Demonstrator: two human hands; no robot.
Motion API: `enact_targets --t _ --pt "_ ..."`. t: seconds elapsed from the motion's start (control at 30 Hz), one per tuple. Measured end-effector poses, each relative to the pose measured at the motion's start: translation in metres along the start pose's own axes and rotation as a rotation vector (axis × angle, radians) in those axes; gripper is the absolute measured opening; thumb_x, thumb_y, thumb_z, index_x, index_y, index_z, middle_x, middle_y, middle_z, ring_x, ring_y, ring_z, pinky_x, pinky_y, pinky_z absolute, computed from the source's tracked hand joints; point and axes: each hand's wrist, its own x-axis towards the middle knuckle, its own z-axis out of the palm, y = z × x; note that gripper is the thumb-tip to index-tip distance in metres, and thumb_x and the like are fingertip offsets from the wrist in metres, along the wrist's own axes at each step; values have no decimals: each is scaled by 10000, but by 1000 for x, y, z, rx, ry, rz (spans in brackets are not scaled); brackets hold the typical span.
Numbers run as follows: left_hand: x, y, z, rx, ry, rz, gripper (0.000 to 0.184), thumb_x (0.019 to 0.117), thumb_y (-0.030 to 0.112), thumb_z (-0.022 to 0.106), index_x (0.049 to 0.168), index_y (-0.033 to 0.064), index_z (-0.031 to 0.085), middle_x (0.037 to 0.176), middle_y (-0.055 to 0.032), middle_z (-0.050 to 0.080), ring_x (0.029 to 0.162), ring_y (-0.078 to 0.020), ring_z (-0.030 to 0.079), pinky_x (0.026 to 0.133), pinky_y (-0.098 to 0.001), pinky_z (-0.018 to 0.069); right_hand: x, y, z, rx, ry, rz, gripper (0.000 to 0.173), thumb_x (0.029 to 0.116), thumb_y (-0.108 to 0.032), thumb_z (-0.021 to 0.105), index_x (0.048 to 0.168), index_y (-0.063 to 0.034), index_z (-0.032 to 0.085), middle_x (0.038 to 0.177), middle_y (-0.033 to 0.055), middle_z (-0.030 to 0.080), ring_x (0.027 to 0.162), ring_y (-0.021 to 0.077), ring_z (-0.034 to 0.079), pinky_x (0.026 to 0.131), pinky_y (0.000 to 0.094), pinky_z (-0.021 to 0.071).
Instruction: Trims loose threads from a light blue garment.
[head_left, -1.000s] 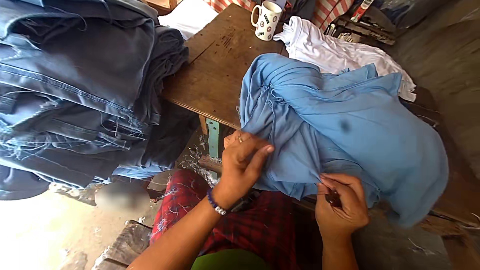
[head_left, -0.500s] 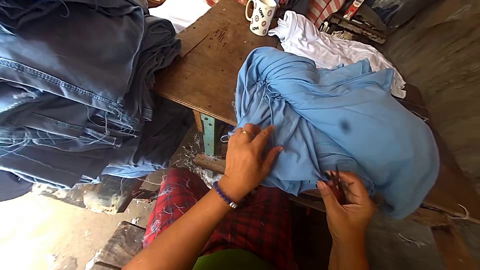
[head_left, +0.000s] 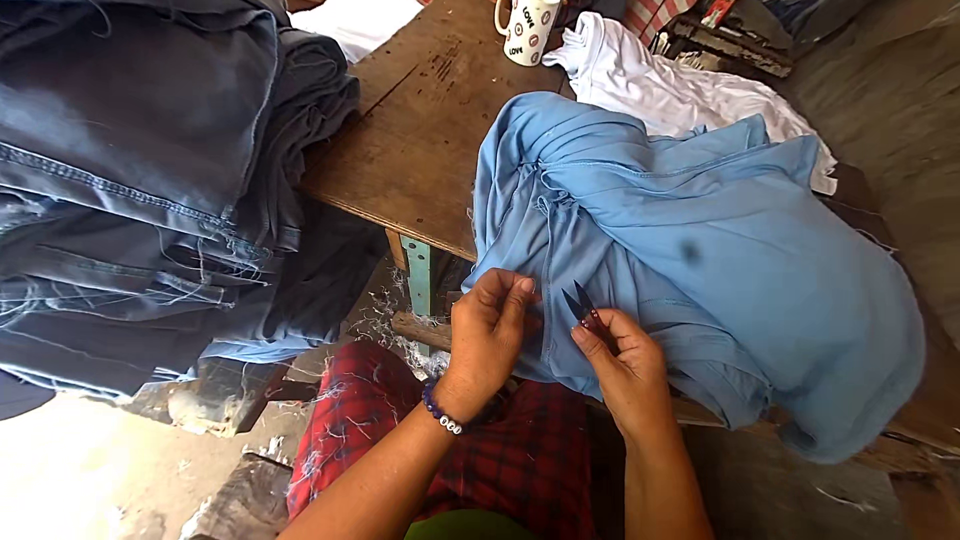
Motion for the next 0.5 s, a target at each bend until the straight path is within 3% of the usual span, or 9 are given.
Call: enact_targets --t 0.07,0.23,0.33,0.5 --pt "-1 0 -1 -60 -8 -53 118 1069 89 504 1013 35 593 853 -30 735 648 -92 713 619 -258 625 -1 2 -2 4 -6 -4 139 964 -156 660 983 -22 690 831 -39 654 721 -44 593 629 106 486" --pt "-6 -2 -3 -115 -32 -51 112 1100 99 400 1050 72 497 869 -24 741 711 -113 742 680 -278 640 -1 -5 -4 -145 -28 -73 215 973 -200 649 1025 -3 716 898 -14 691 824 -43 629 760 119 526" --pt "-8 -6 -4 -55 -47 36 100 1087 94 420 1046 55 503 865 -32 731 733 -117 740 696 -293 640 -4 -18 2 -435 7 -123 275 990 -277 627 1033 -32 745 914 28 725 820 19 659 729 179 535" --pt "-12 -13 0 94 -55 184 96 1053 70 471 1011 26 546 808 -41 678 711 -104 707 678 -301 630 0 -34 15 -707 54 -165 257 988 -258 603 1007 -51 754 868 63 731 722 141 678 601 313 523"
